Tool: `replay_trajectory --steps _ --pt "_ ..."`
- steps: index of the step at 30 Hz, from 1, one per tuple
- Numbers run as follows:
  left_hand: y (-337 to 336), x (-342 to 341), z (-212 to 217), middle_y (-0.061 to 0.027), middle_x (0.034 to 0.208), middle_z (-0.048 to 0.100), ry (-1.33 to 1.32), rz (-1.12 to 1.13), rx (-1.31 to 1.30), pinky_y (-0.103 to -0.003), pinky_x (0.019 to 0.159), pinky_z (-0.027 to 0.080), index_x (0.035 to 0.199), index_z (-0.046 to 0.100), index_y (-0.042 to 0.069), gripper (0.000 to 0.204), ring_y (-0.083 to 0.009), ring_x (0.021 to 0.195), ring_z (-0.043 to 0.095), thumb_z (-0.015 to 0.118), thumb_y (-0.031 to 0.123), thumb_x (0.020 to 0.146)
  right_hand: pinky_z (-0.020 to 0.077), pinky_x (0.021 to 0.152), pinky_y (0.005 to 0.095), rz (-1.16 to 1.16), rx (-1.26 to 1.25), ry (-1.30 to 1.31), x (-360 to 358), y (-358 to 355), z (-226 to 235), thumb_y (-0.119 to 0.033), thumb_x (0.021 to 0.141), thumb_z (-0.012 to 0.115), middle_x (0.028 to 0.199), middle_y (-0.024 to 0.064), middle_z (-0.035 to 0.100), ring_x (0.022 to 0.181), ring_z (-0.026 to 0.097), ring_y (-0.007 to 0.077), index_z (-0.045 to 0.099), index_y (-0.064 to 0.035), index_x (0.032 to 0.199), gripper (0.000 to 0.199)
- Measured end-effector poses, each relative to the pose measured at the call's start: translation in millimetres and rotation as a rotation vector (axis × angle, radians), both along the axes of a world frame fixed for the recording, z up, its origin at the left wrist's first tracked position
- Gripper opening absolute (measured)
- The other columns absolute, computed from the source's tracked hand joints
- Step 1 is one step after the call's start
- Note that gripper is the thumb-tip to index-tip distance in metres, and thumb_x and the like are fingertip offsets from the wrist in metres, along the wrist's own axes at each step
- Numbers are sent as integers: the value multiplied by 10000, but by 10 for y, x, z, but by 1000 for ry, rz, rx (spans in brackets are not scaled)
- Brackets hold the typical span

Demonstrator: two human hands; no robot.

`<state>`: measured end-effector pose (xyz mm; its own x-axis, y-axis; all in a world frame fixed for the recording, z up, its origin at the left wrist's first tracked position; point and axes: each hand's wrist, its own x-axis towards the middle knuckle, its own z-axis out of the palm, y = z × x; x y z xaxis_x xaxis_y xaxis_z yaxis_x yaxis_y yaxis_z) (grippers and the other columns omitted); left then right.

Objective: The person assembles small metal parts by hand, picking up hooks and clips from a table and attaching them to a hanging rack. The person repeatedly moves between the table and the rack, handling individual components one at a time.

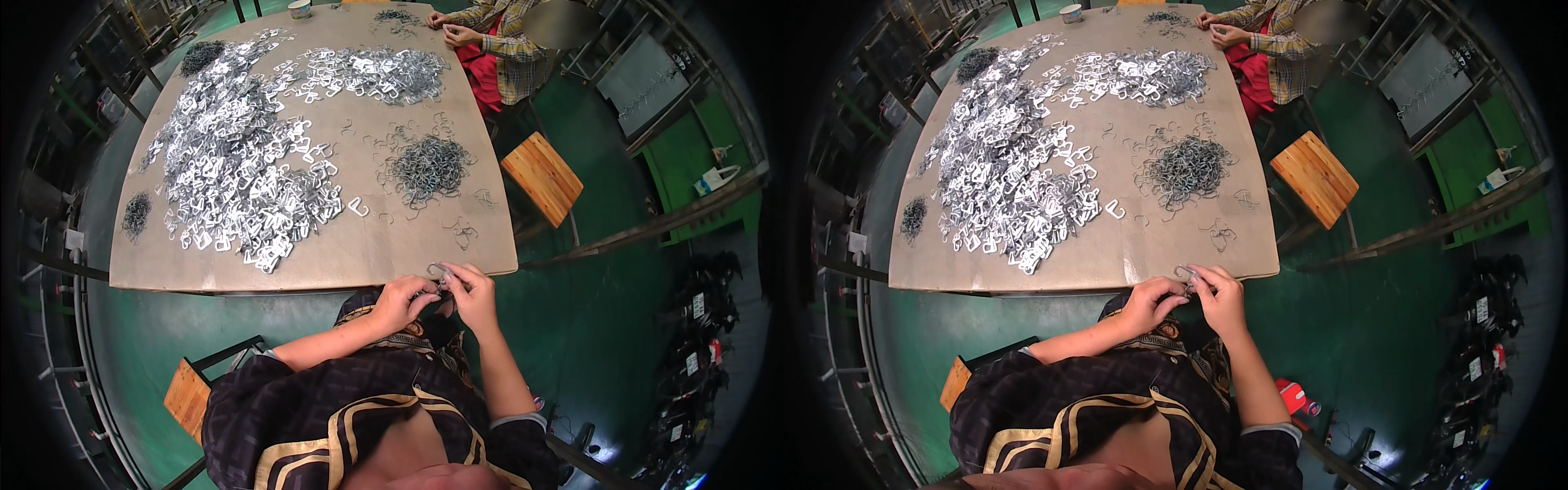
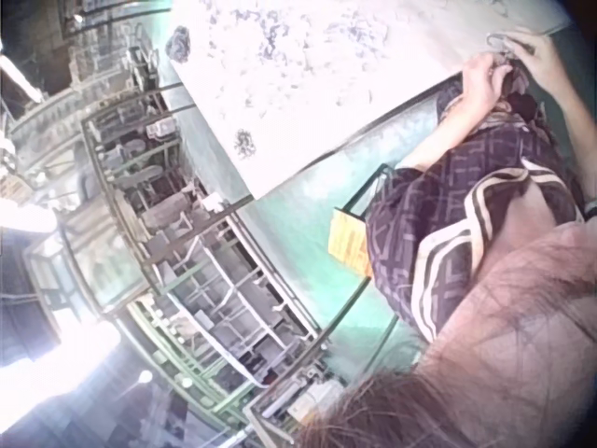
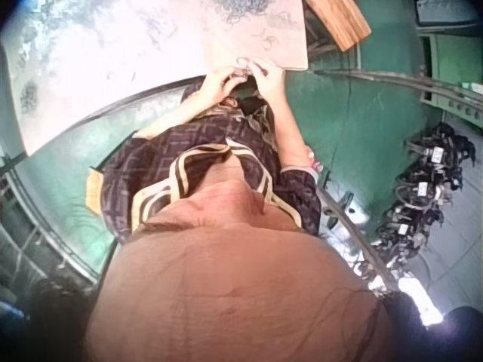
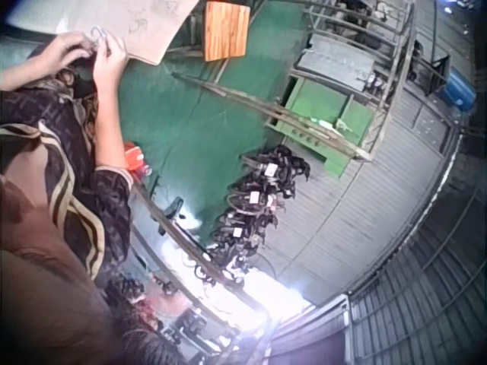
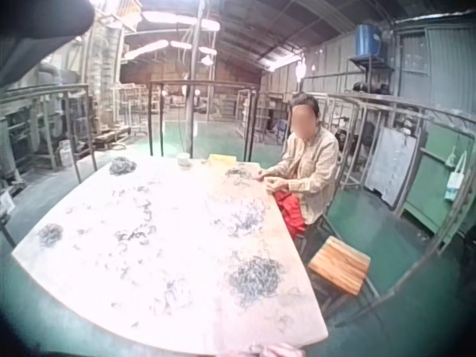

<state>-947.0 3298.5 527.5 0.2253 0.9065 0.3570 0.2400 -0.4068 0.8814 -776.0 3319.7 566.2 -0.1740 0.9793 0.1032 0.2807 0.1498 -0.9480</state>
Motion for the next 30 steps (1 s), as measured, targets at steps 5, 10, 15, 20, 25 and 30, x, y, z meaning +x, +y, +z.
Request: replay_trajectory --steps 5,10,15,20,25,30 --pt "-27 96 -115 -128 803 660 39 45 -13 -396 689 486 870 642 39 129 -336 737 629 720 90 780 492 600 330 -74 129 -194 -30 -154 36 -44 861 613 812 120 620 711 658 250 686 -5 1025 184" --pt "18 59 -67 -133 861 665 131 -49 -86 -369 730 504 897 642 18 139 -310 807 646 718 84 801 498 599 358 -161 302 -316 -54 -267 -66 -36 861 612 823 117 619 699 644 294 676 -16 984 141" --pt "345 -226 -71 -196 1174 600 105 141 -50 -393 929 461 1146 564 1 341 -348 1094 581 674 135 852 500 589 348 -231 308 -254 85 -312 -148 -2 849 608 823 115 607 674 644 266 674 -7 987 153" --pt "1086 3 -448 -350 1407 323 597 499 31 -504 1115 242 1388 350 -1 659 -478 1330 312 620 334 889 518 605 318 -255 250 -198 139 -393 -182 55 844 576 822 118 601 674 644 226 672 12 1004 192" --pt "1488 465 -428 -336 1374 374 535 437 51 -501 1093 277 1362 386 3 623 -469 1298 356 597 359 896 517 655 326 -227 287 -258 138 -442 -132 37 854 583 824 117 599 687 644 222 677 15 1012 185" --pt "1658 86 52 -230 1235 532 397 315 -89 -473 934 397 1191 506 -7 473 -394 1111 509 612 337 884 518 654 325 -279 268 -214 241 -502 -180 41 850 581 823 113 596 707 647 220 676 20 1009 186"
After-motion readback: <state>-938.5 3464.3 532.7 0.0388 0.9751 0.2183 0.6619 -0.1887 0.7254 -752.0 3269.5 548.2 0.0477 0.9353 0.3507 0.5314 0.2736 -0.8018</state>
